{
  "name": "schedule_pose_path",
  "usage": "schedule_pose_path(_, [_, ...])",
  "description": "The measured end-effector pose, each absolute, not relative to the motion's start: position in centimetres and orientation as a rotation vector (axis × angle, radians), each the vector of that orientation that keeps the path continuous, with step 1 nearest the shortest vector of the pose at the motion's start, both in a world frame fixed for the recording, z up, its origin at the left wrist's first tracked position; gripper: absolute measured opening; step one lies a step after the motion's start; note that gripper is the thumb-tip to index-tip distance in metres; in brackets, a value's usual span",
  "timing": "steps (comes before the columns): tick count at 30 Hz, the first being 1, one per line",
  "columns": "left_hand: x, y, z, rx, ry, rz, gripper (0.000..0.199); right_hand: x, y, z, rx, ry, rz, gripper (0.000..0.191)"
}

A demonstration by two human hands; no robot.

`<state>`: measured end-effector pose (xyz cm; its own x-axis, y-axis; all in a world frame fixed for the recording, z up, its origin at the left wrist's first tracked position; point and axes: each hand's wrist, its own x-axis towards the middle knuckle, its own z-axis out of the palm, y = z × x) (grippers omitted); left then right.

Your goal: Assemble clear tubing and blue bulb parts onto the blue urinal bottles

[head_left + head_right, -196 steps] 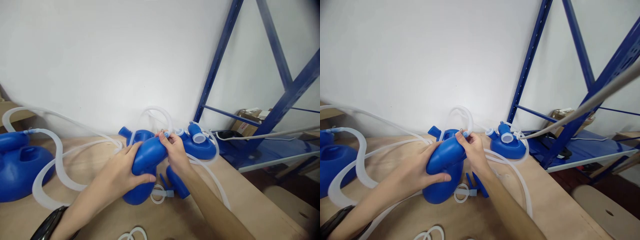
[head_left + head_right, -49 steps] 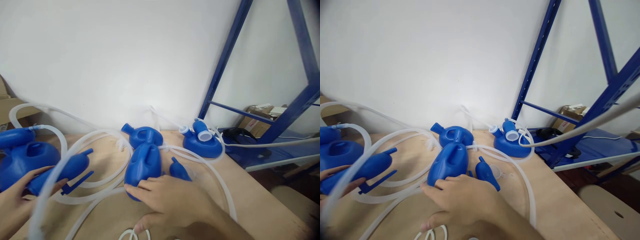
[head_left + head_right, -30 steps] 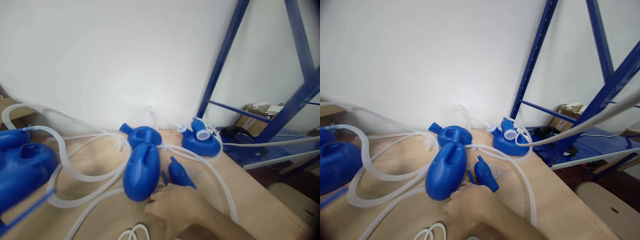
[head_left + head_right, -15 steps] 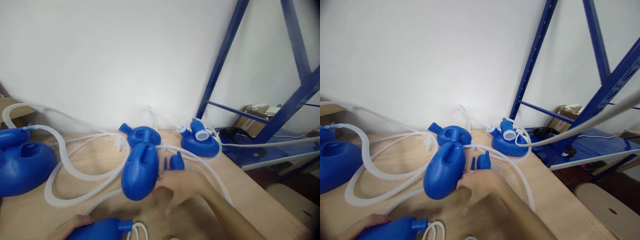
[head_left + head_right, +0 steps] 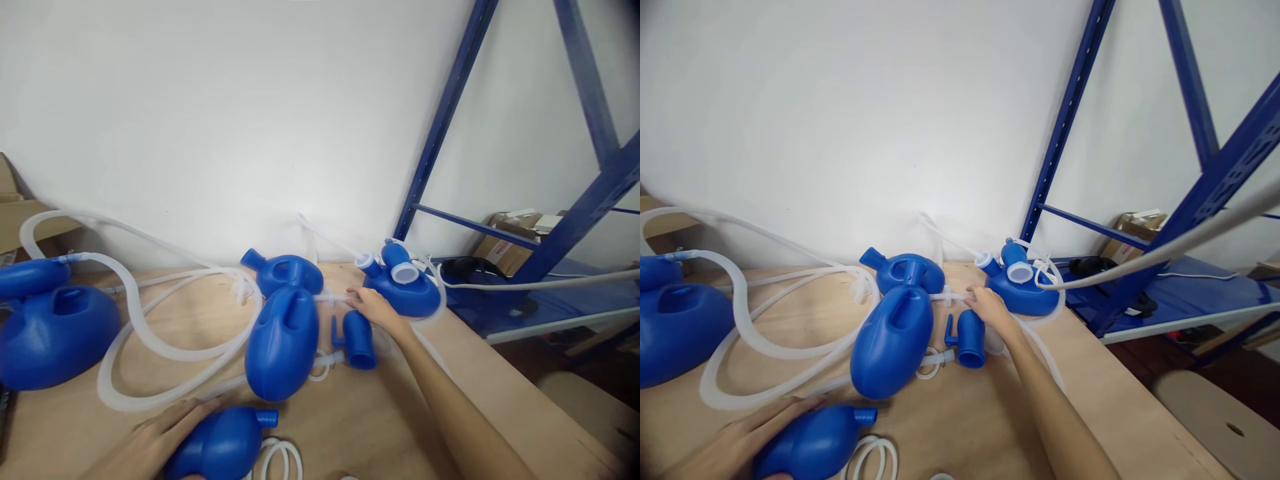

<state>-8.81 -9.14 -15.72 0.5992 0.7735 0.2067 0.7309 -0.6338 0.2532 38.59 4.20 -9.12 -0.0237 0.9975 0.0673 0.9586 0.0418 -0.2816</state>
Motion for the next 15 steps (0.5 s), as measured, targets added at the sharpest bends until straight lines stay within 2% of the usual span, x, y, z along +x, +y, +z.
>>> schedule_pose_path(2, [-8.9,-8.6,-15.7,2.686,1.296,0.457,0.075,38.9,4.3,-8.8,-1.962,-2.059,0.199,0.035])
schedule_pose_path(9, [-9.5,-8.2,-16.2,2.589,1.403,0.695,0.064,40.8,3.0,-4.3,-1.804,-1.894,-0.119,0.043])
schedule_pose_path(12, [-8.7,-8.0,-13.9,2.622,1.42,0.679,0.057,41.7,2.3,-2.7,-1.598,-1.78,-0.317,0.04])
schedule_pose_path(15, [-5.6,-7.0,-9.2,2.692,1.371,0.524,0.049,41.3,1.5,-1.8,-1.392,-1.767,-0.412,0.035])
